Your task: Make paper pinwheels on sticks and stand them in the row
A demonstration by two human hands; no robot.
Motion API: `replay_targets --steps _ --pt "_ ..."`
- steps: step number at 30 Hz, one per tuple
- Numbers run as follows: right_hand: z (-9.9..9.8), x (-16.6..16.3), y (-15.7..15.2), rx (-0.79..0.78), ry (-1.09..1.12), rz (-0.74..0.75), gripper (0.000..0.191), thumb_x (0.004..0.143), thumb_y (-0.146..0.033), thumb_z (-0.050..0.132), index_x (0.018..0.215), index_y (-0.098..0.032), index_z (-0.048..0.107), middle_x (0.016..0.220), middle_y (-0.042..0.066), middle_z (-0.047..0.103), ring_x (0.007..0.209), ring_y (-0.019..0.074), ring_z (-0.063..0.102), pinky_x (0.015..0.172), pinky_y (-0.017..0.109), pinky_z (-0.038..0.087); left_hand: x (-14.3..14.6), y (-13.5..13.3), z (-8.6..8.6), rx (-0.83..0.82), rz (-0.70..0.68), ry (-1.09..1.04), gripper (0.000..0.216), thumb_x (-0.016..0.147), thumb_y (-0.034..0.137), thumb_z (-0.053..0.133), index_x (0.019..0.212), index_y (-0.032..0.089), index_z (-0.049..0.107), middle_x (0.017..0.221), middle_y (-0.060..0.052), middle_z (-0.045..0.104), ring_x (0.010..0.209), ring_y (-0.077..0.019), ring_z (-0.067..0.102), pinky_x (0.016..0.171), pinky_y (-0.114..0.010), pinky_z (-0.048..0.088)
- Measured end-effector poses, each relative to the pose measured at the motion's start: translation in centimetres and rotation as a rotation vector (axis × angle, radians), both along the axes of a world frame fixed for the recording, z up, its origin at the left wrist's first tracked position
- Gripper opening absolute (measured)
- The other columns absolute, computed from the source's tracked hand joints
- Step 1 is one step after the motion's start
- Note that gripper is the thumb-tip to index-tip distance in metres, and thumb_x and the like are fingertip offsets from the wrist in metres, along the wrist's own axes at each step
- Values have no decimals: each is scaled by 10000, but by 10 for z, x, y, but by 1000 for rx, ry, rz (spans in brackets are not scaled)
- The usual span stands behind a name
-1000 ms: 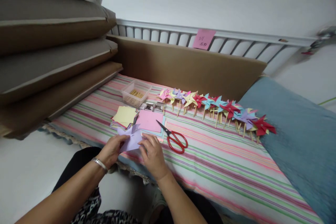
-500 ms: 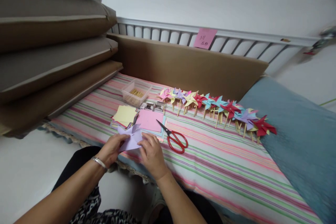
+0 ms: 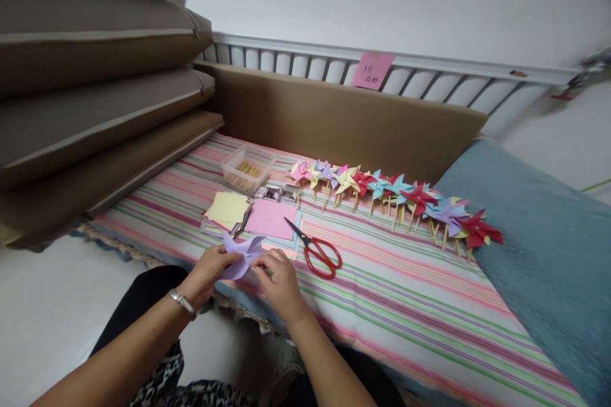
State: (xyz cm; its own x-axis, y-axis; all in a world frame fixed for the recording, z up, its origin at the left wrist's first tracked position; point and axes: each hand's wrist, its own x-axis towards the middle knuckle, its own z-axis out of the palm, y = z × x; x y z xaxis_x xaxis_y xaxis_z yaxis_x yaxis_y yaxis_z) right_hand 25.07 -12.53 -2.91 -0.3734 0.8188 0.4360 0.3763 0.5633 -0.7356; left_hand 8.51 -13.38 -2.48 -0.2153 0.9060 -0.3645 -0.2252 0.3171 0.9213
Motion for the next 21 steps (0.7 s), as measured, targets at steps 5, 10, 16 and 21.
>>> replay_targets --steps 5,10,16,21 --pt "-1 -1 2 -105 -13 -62 104 780 -126 620 708 -199 637 738 4 605 787 170 541 696 266 400 10 -2 -1 -8 -63 20 163 498 216 762 589 117 669 541 -31 648 475 -151 536 508 -250 369" --pt "-4 -1 2 -114 -43 -103 97 768 -145 639 688 -198 622 725 3 588 758 166 534 654 253 382 17 -2 -1 -13 -88 26 150 478 189 756 577 116 669 533 -29 646 474 -147 532 497 -244 366" --pt "-2 1 2 -113 -41 -111 122 761 -125 627 665 -198 606 706 2 572 741 168 530 648 250 369 19 -2 0 -8 -104 21 149 482 196 755 554 115 653 500 -15 618 449 -124 501 483 -233 348" --pt "-2 0 2 -119 -57 -125 125 753 -112 622 664 -194 592 706 4 572 738 168 532 654 250 377 19 -4 1 -6 -141 3 151 505 207 747 597 111 674 552 -36 648 478 -144 533 502 -247 378"
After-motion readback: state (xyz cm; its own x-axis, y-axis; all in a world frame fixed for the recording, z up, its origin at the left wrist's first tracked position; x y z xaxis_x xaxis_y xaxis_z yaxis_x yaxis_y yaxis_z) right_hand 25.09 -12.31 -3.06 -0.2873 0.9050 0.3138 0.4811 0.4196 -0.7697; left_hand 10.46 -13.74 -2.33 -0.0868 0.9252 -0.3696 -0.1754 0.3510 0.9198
